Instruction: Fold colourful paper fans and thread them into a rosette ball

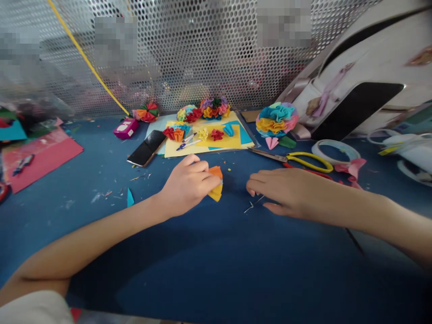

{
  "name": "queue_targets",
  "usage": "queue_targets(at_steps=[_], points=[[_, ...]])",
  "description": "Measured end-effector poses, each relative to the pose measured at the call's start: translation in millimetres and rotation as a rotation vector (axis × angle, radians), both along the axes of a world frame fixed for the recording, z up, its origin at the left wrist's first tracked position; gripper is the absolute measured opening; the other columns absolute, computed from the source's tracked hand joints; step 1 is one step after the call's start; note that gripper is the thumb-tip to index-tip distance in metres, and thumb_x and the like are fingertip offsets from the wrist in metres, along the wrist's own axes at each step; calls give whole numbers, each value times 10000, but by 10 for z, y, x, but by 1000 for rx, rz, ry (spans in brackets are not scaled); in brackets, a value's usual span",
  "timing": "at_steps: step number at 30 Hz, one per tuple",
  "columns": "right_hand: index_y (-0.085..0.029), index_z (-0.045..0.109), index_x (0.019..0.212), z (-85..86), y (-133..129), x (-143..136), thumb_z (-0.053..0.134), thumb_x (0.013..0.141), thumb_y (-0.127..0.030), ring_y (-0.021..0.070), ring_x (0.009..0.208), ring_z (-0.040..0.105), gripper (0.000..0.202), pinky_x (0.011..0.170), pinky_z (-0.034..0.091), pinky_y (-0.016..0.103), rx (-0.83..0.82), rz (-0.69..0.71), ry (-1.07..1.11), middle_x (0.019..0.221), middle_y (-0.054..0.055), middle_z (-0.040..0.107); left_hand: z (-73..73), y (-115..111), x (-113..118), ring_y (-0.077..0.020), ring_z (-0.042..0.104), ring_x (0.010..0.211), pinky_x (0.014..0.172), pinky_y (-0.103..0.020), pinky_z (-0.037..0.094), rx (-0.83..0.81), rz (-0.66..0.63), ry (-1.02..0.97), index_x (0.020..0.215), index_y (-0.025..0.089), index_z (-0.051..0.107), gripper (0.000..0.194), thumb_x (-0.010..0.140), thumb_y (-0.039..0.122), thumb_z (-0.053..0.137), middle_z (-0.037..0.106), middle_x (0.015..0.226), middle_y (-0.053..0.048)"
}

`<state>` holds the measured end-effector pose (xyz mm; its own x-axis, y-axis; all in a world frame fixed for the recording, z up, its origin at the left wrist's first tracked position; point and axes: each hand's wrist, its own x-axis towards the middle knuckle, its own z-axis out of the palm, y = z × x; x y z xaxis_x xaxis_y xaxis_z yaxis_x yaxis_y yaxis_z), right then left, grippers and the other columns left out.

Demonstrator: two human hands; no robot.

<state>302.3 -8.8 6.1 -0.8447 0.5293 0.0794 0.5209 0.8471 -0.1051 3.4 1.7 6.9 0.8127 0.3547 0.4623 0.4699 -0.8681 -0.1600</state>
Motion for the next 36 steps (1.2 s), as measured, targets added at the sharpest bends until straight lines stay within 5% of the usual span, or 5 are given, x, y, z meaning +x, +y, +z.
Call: queue_targets(at_steps=[8, 12, 20, 30, 36], points=[[-226, 556, 847, 0, 28, 57, 469, 1010, -238, 191, 713, 605, 185, 656, 379, 299, -183, -73, -78, 805, 17, 626, -11, 73, 18, -148, 634, 731, 764, -305, 420, -514, 163, -212, 824, 227, 754, 130, 845, 99, 759, 746, 776, 30], [-232, 556, 810, 62, 25, 75, 494, 976, -224, 167, 675, 596, 177, 628, 359, 278, -271, -122, -51, 761, -4, 630, -24, 86, 28, -143, 650, 732, 745, -290, 448, -644, 173, -263, 798, 211, 753, 131, 832, 85, 748, 764, 775, 29], [-242, 570, 862, 274, 48, -240, 544, 903, -200, 112, 563, 571, 64, 548, 335, 243, -160, -136, 174, 719, -45, 667, -47, 110, 21, -139, 654, 693, 693, -270, 468, -640, 112, -311, 782, 204, 753, 171, 789, 36, 723, 763, 743, 25], [-228, 627, 979, 132, 171, -402, 453, 1047, -255, 144, 628, 623, 189, 541, 309, 263, 122, -61, 76, 856, -5, 750, -3, 84, 30, -150, 690, 744, 715, -277, 482, -699, 167, -307, 829, 206, 786, 155, 829, 52, 767, 803, 807, 18], [-172, 674, 1009, 86, 160, -515, 417, 1052, -153, 168, 718, 662, 261, 623, 391, 292, 237, 30, 88, 850, 42, 729, -15, 62, 44, -147, 696, 722, 722, -279, 495, -739, 183, -342, 841, 203, 793, 169, 820, 36, 770, 782, 765, 19]])
